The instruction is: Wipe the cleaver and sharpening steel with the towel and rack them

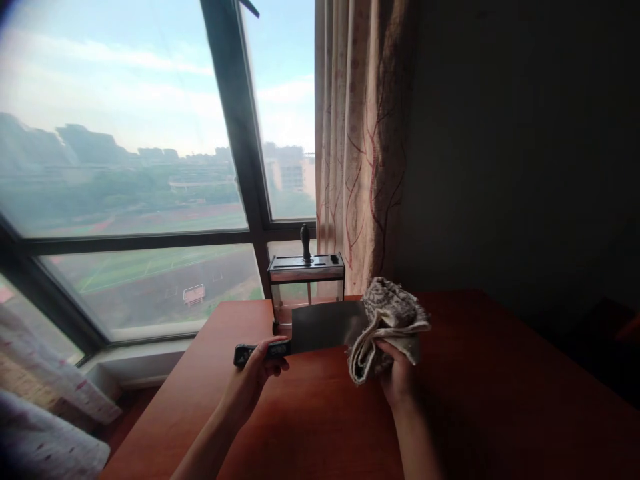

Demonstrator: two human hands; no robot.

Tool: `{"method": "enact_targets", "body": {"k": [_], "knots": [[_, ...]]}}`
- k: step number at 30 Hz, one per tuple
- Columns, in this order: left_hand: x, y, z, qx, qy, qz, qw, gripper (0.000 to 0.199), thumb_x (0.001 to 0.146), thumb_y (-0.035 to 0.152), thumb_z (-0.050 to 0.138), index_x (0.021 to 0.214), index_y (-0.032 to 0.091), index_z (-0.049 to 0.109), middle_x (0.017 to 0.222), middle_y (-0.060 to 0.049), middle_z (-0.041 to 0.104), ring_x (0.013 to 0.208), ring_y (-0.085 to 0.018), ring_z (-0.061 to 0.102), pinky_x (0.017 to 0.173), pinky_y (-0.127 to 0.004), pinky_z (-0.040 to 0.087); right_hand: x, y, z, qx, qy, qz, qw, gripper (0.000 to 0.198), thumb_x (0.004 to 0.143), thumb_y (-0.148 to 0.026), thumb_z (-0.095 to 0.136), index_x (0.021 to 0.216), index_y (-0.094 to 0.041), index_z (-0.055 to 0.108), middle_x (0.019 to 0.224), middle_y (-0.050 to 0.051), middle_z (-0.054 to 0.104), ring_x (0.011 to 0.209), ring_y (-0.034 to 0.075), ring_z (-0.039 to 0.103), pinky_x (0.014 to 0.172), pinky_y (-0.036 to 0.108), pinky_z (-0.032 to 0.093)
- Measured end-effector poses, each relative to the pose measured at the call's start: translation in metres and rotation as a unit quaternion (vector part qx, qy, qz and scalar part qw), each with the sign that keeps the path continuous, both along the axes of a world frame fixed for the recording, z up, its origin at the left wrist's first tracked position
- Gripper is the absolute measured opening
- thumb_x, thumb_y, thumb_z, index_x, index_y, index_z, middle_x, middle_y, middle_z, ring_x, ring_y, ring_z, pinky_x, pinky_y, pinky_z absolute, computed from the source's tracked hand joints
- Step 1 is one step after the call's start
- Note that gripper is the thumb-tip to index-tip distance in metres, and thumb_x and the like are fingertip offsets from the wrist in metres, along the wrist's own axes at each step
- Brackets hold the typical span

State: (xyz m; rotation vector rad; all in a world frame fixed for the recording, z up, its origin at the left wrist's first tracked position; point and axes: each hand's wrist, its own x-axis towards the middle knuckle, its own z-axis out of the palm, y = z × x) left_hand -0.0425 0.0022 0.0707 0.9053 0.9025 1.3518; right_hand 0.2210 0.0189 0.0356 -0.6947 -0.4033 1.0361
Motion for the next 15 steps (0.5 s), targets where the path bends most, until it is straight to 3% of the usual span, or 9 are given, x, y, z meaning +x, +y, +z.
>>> {"method": "enact_targets", "body": {"k": [3,8,15], "knots": [[0.001,0.000,-0.001,0.000,-0.029,-0.001,1.000,0.040,0.077,0.049,0.063,0.092,0.014,0.074,0.080,-0.008,0.071,0.059,-0.016,0.062,0.055,-0.027,0.039,0.011,-0.009,0.002,0.031,0.087,0.038,0.995,0.032,0.060,-0.017,0.071,0.090,-0.027,0.070,0.078,-0.006,0.075,0.074,0.020,0.071,0.074,0.036,0.058],[0.006,-0.002,-0.003,-0.006,-0.078,0.011,0.997,0.041,0.077,0.051,0.063,0.092,0.013,0.073,0.077,-0.008,0.070,0.054,-0.014,0.058,0.052,-0.026,0.038,0.008,-0.017,0.013,0.054,0.149,0.048,0.986,0.028,0.065,-0.031,0.070,0.093,-0.029,0.071,0.090,-0.001,0.077,0.085,0.023,0.071,0.086,0.044,0.054],[0.019,-0.008,-0.008,-0.016,-0.060,0.021,0.998,0.046,0.077,0.055,0.061,0.093,0.012,0.070,0.047,-0.001,0.059,0.042,-0.009,0.044,0.040,-0.019,0.027,-0.014,-0.019,0.016,0.064,0.176,0.147,0.971,0.029,0.069,-0.041,0.068,0.097,-0.033,0.070,0.097,0.002,0.076,0.096,0.027,0.069,0.089,0.049,0.053]]}}
